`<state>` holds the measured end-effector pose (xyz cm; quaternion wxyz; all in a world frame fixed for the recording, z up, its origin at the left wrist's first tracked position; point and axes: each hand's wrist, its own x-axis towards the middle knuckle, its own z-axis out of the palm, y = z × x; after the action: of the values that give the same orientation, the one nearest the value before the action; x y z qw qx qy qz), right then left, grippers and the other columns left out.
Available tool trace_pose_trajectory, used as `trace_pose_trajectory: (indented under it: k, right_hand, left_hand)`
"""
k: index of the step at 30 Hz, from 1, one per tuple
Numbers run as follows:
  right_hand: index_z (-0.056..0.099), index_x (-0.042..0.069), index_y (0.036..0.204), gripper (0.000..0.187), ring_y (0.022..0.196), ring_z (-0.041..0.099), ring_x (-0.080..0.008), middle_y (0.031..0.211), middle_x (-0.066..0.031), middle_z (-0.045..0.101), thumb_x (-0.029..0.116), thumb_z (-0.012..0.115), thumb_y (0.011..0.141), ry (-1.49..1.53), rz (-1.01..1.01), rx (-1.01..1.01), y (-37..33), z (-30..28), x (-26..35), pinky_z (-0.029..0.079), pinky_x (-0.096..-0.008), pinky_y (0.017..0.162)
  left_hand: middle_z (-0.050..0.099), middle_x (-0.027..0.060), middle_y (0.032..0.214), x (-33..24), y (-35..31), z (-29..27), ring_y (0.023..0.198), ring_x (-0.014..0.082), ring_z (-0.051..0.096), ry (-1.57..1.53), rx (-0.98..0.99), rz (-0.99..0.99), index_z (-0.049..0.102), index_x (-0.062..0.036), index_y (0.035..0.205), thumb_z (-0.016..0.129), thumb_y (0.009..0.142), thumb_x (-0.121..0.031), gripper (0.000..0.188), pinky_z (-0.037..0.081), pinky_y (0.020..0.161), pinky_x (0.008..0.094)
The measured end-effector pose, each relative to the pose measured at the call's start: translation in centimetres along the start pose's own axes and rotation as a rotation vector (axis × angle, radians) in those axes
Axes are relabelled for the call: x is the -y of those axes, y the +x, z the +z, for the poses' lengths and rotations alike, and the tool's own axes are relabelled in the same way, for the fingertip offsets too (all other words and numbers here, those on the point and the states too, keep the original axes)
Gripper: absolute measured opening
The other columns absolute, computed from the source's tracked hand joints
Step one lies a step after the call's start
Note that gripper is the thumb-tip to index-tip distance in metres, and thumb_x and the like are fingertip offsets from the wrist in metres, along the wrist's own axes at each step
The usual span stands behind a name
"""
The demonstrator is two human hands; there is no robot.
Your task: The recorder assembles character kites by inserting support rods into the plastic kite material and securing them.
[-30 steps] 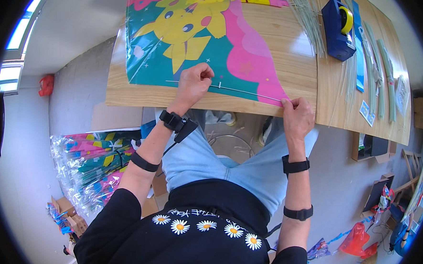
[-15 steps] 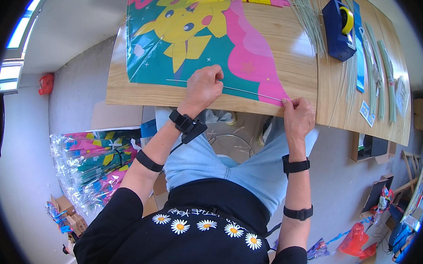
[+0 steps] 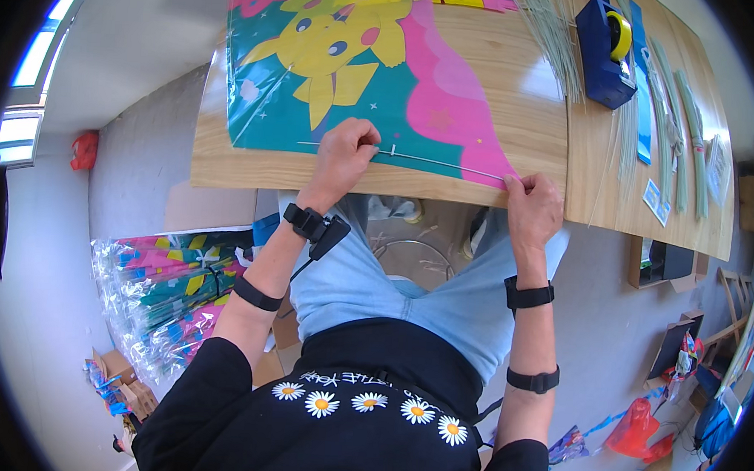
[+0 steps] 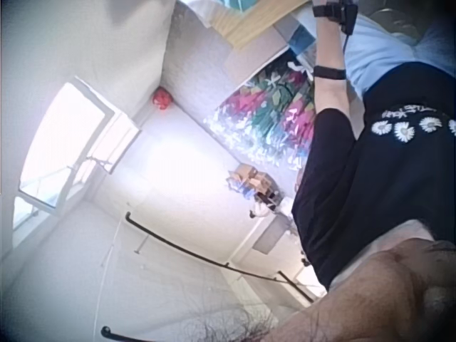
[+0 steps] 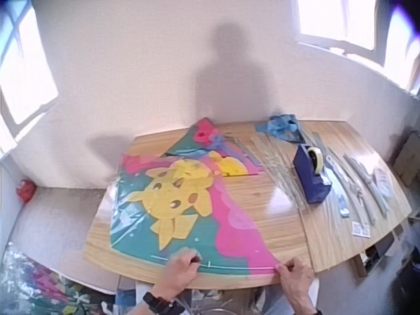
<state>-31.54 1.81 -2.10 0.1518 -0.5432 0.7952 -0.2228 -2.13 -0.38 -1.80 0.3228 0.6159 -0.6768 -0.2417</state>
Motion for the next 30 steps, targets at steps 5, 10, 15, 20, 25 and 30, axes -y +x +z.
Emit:
trace_pose_trajectory:
  k: [5,10,15,20,25,30]
  right_hand:
    - [0.069,0.005,0.077,0.030,0.075,0.065,-0.0309,0.076,-0.0117,0.067,0.033,0.078,0.077,-0.022,0.003,-0.004,0.1,-0.2,-0.4,0.050,-0.0421,0.069]
    - [0.069,0.005,0.079,0.030,0.078,0.066,-0.0296,0.080,-0.0112,0.068,0.033,0.078,0.078,-0.005,0.040,0.042,0.2,-0.1,-0.6,0.050,-0.0408,0.072]
    - [0.070,0.005,0.078,0.029,0.077,0.066,-0.0292,0.079,-0.0113,0.068,0.032,0.077,0.077,0.009,0.005,0.015,0.3,0.0,-0.6,0.051,-0.0404,0.072]
    - [0.070,0.005,0.077,0.029,0.077,0.066,-0.0296,0.077,-0.0113,0.068,0.033,0.076,0.077,0.013,0.030,0.025,0.0,-0.4,0.2,0.051,-0.0405,0.072]
    - [0.071,0.005,0.077,0.029,0.077,0.067,-0.0300,0.079,-0.0120,0.069,0.034,0.076,0.077,-0.016,0.017,0.004,0.1,-0.4,-0.2,0.051,-0.0407,0.072]
    - [0.073,0.005,0.079,0.031,0.078,0.068,-0.0296,0.078,-0.0127,0.070,0.036,0.076,0.077,0.000,0.063,0.043,0.1,-0.5,0.1,0.052,-0.0405,0.072]
  left_hand:
    - [0.057,0.0132,0.083,0.1,-0.8,0.3,0.082,0.0321,0.058,0.104,-0.011,0.134,0.060,-0.0025,0.083,0.061,0.078,-0.001,0.005,0.047,0.070,0.0403]
    - [0.056,0.0133,0.083,0.0,-0.8,0.5,0.080,0.0352,0.058,0.094,-0.002,0.108,0.060,-0.0055,0.080,0.063,0.079,-0.001,0.005,0.046,0.067,0.0446]
    - [0.055,0.0120,0.084,0.2,-0.8,0.8,0.082,0.0324,0.057,0.122,0.008,0.072,0.060,-0.0043,0.080,0.059,0.079,0.000,0.005,0.046,0.070,0.0416]
    - [0.055,0.0117,0.083,0.3,-0.7,0.6,0.081,0.0321,0.057,0.119,0.015,0.056,0.060,-0.0045,0.080,0.059,0.079,0.000,0.004,0.046,0.069,0.0416]
    - [0.055,0.0116,0.083,0.3,-0.7,0.7,0.081,0.0315,0.058,0.125,0.017,0.080,0.060,-0.0044,0.080,0.060,0.079,-0.002,0.003,0.046,0.069,0.0411]
    - [0.056,0.0117,0.083,0.2,-0.8,0.6,0.081,0.0318,0.057,0.109,0.027,0.062,0.060,-0.0043,0.080,0.060,0.079,-0.001,0.004,0.046,0.069,0.0411]
